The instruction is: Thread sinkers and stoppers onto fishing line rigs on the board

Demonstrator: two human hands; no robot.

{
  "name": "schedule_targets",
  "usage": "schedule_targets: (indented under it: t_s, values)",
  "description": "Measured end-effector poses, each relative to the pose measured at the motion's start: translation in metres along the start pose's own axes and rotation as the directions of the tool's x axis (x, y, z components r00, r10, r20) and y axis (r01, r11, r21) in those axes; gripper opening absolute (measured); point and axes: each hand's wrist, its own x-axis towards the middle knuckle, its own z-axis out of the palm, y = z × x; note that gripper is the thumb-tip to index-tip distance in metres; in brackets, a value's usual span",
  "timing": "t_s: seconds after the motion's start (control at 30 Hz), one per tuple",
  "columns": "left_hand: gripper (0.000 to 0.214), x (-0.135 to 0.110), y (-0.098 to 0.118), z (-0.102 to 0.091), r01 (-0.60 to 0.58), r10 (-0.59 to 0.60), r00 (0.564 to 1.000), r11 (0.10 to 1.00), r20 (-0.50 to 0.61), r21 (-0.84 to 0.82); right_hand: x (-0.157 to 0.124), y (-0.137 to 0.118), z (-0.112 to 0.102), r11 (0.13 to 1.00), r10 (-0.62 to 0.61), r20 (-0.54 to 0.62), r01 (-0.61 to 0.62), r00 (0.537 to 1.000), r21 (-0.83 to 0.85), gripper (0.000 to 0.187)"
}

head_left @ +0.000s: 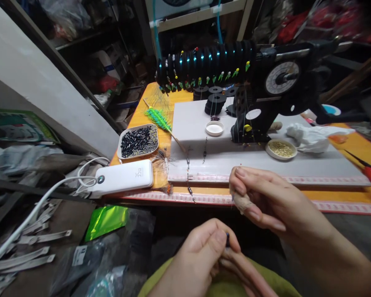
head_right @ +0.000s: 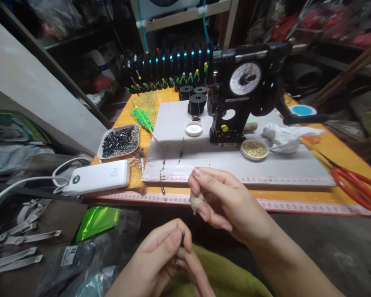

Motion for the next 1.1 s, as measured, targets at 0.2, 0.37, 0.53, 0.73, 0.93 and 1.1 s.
schedule_targets:
  t_s: [0.2,0.37,0.53,0.73,0.93,1.1]
  values:
    - [0.037,-0.009,-0.006,-0.006,0.044,-0.043,0.998,0.999,-0.034,0.012,-0.003,0.0,-0.003,1.0,-0.011,-0.001,0.011,1.0,0.008,0.035]
    - [0.032,-0.01,-0.002,0.001,0.037,-0.036,0.999,0.997,0.01,-0.069,-0.002,-0.001,0.0,1.0,-0.021,-0.023,0.021,1.0,0.016,0.033]
    - [0.033,-0.012,0.006,0.005,0.02,-0.02,1.0,0.999,0.0,0.026,-0.006,-0.003,0.002,0.995,-0.051,-0.045,0.047,0.998,-0.087,0.035]
    - [0.047,0.011,0.038,0.02,-0.139,0.221,0.974,0.73,-0.04,0.669,-0.013,-0.02,0.002,0.815,-0.209,-0.02,0.163,0.978,-0.556,0.046]
    - [0.048,0.032,0.053,0.026,-0.259,0.507,0.859,0.304,0.074,0.917,-0.016,-0.033,0.003,0.59,-0.298,0.055,0.23,0.953,-0.774,0.037]
    - [0.031,0.034,0.057,0.029,-0.278,0.564,0.823,0.293,0.07,0.915,-0.015,-0.038,0.003,0.539,-0.324,0.087,0.259,0.942,-0.802,0.037]
